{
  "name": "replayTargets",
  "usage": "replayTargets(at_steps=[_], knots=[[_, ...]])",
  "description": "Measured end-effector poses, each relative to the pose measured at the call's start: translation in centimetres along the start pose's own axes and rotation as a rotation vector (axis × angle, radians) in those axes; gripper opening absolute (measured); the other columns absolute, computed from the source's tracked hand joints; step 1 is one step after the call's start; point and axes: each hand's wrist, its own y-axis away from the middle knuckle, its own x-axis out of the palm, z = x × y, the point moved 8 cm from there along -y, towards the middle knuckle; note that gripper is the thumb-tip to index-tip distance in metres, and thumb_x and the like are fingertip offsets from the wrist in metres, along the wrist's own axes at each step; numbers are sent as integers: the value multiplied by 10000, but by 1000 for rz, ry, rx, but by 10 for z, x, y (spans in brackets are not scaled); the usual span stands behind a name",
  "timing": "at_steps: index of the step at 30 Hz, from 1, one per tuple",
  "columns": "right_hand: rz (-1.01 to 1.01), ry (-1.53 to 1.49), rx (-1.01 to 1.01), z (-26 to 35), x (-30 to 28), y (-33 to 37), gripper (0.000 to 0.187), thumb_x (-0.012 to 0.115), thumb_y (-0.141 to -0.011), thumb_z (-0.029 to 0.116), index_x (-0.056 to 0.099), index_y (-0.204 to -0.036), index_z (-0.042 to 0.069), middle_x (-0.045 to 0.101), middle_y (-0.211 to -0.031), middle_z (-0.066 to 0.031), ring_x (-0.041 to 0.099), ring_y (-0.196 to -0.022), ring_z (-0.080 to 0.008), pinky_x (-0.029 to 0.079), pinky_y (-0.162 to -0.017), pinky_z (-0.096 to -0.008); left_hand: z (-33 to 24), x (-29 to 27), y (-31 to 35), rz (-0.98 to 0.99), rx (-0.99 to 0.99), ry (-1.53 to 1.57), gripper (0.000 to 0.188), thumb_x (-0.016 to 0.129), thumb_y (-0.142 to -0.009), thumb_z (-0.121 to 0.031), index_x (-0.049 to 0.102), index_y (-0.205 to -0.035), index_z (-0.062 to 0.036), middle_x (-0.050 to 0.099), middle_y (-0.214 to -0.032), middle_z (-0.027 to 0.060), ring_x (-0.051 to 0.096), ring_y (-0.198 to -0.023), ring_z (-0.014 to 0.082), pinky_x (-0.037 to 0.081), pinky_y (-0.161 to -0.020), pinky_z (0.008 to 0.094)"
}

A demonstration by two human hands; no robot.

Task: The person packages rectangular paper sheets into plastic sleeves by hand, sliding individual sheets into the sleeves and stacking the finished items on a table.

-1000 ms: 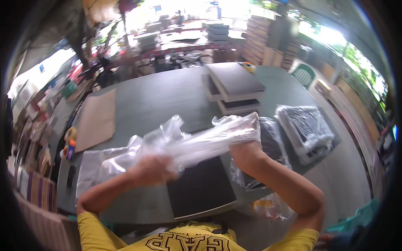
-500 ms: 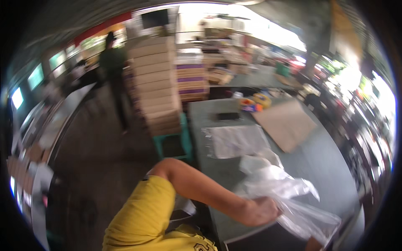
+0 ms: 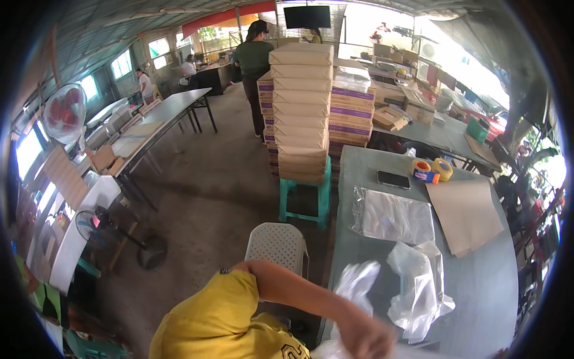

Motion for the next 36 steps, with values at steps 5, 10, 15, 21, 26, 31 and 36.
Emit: replayTargets(at_steps=[5,10,15,21,26,31,36], knots=[[-245,-49,-143,-2,-14,62,268,481,-744,75,558,-994,15,594,-907,-140,564,-844,-257,451,-734,-322,125,-123,-34,-866,-212,-515,43,515,-630,-48,495,-627,-10,513,-555,87,492,-487,203,423,-494,304],[-106,-649,580,-3,-16,147,205,436,-605,-76,568,-754,-27,562,-710,-81,543,-705,-177,420,-663,-246,192,-39,-96,-596,-10,-453,189,498,-610,22,539,-789,-21,561,-754,144,553,-748,307,438,-665,371],[-127,-345,635,-90,-15,209,490,338,-520,-154,565,-928,-8,572,-916,-149,549,-890,-261,425,-792,-300,236,60,-170,-111,-309,-539,323,480,-601,29,560,-900,-66,524,-911,131,540,-821,297,448,-720,369],[-236,-511,710,-126,-6,206,551,375,-574,-156,511,-1080,15,533,-1049,-189,511,-994,-299,393,-846,-322,261,71,-226,-171,-250,-547,492,454,-649,31,467,-1124,-94,508,-919,134,539,-811,303,448,-718,371],[-109,-491,711,-170,21,169,370,456,-624,-73,572,-966,8,573,-936,-179,542,-910,-309,413,-803,-326,275,65,-268,-119,-286,-601,353,450,-706,-6,558,-1032,-84,516,-903,139,549,-822,315,453,-718,386],[-57,-444,687,-163,3,156,303,474,-622,-58,599,-894,-11,581,-871,-170,555,-877,-303,424,-784,-303,255,62,-274,-18,-203,-717,272,442,-722,-44,613,-930,-79,520,-875,125,557,-796,301,457,-705,387],[-232,-448,631,-142,-60,150,342,471,-601,-77,622,-894,12,568,-869,-139,552,-830,-272,423,-748,-287,181,44,-273,-200,-17,-658,301,473,-675,48,633,-902,-67,532,-806,117,567,-714,266,463,-656,337]])
